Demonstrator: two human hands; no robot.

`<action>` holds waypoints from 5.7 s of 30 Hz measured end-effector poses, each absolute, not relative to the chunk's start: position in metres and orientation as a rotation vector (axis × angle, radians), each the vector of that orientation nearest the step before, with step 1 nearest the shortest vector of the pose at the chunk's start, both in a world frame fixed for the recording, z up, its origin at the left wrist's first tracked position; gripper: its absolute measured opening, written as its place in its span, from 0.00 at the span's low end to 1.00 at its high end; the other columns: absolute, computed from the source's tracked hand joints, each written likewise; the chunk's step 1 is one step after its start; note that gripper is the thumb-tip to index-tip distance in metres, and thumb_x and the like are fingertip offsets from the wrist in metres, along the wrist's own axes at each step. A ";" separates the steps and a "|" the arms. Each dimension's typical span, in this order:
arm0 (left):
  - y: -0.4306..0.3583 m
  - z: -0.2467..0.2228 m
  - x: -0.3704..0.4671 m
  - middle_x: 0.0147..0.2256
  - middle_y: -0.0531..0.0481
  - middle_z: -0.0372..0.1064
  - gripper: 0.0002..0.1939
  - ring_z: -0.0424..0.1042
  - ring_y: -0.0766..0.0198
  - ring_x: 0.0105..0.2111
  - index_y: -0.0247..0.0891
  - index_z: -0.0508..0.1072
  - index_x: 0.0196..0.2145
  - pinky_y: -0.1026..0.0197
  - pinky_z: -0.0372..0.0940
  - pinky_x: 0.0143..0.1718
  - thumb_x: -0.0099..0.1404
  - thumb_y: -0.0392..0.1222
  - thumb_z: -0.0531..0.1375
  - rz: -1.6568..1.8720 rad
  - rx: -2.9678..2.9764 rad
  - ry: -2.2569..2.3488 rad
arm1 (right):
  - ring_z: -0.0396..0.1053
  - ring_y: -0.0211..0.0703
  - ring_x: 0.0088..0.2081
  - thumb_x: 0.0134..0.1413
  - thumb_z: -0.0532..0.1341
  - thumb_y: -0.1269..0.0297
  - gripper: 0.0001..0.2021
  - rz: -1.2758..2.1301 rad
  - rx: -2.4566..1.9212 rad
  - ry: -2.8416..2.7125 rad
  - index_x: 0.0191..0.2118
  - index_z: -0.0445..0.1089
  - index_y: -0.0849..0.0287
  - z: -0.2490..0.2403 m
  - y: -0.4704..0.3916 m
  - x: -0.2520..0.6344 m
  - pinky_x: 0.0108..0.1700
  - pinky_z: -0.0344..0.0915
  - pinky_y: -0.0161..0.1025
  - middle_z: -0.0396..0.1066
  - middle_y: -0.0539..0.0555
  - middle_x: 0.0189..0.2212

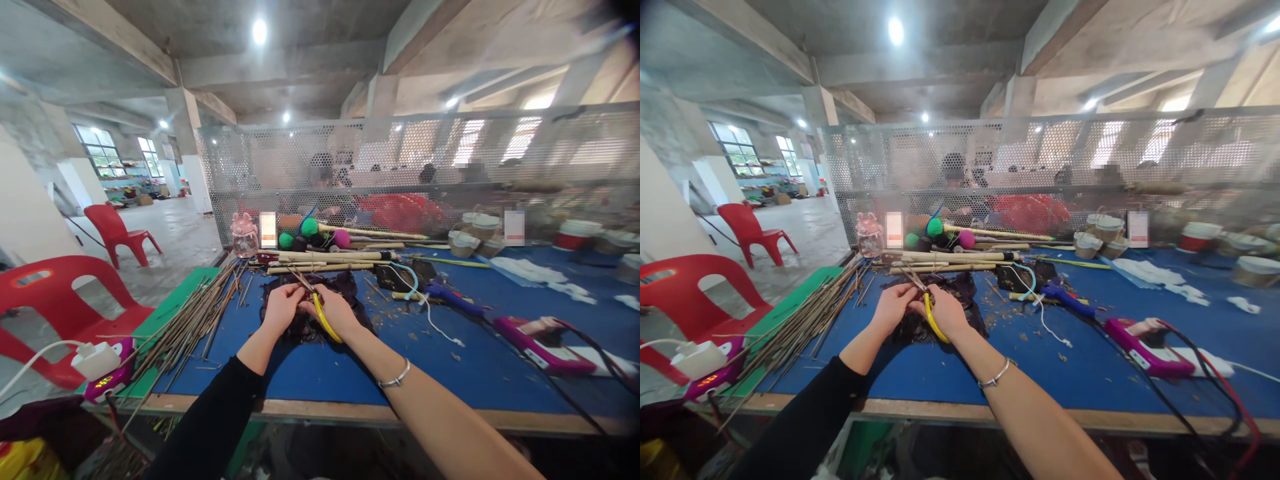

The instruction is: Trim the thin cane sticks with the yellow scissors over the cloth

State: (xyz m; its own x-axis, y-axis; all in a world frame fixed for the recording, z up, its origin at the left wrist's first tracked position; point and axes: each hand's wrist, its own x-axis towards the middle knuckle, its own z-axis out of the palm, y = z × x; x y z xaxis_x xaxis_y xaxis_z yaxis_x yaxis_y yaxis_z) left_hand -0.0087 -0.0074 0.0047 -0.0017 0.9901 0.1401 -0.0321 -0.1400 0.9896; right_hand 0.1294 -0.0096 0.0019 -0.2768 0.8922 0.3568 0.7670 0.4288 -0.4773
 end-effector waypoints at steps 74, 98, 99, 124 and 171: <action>-0.004 0.000 -0.008 0.27 0.47 0.72 0.12 0.70 0.65 0.26 0.34 0.73 0.31 0.65 0.65 0.25 0.53 0.45 0.58 1.401 1.204 1.106 | 0.68 0.42 0.34 0.50 0.53 0.47 0.18 0.210 -1.432 -2.133 0.40 0.61 0.55 0.002 -0.009 0.130 0.31 0.55 0.32 0.70 0.53 0.31; 0.000 -0.002 -0.009 0.26 0.47 0.71 0.11 0.70 0.64 0.27 0.33 0.72 0.29 0.64 0.65 0.27 0.54 0.44 0.57 1.492 1.258 1.129 | 0.70 0.44 0.33 0.44 0.59 0.49 0.19 0.248 -1.405 -2.062 0.41 0.64 0.54 -0.003 -0.006 0.129 0.31 0.59 0.33 0.72 0.53 0.30; -0.001 -0.001 -0.009 0.25 0.47 0.71 0.11 0.69 0.64 0.26 0.33 0.72 0.29 0.64 0.65 0.27 0.54 0.44 0.56 1.495 1.241 1.121 | 0.70 0.44 0.33 0.44 0.59 0.49 0.19 0.228 -1.412 -2.066 0.41 0.63 0.54 -0.003 -0.007 0.129 0.31 0.59 0.34 0.71 0.53 0.31; 0.000 -0.001 -0.008 0.24 0.49 0.69 0.14 0.68 0.66 0.23 0.34 0.67 0.28 0.67 0.62 0.22 0.55 0.49 0.54 1.501 1.159 1.075 | 0.70 0.45 0.36 0.47 0.58 0.51 0.19 0.299 -1.401 -2.091 0.43 0.62 0.54 -0.002 -0.006 0.129 0.34 0.59 0.34 0.71 0.54 0.33; 0.015 -0.014 -0.031 0.30 0.48 0.71 0.12 0.69 0.67 0.30 0.35 0.70 0.38 0.67 0.60 0.33 0.59 0.42 0.52 1.168 1.864 2.074 | 0.66 0.40 0.22 0.47 0.55 0.50 0.17 0.219 -1.308 -1.870 0.37 0.66 0.57 -0.016 0.021 0.152 0.25 0.58 0.31 0.69 0.52 0.21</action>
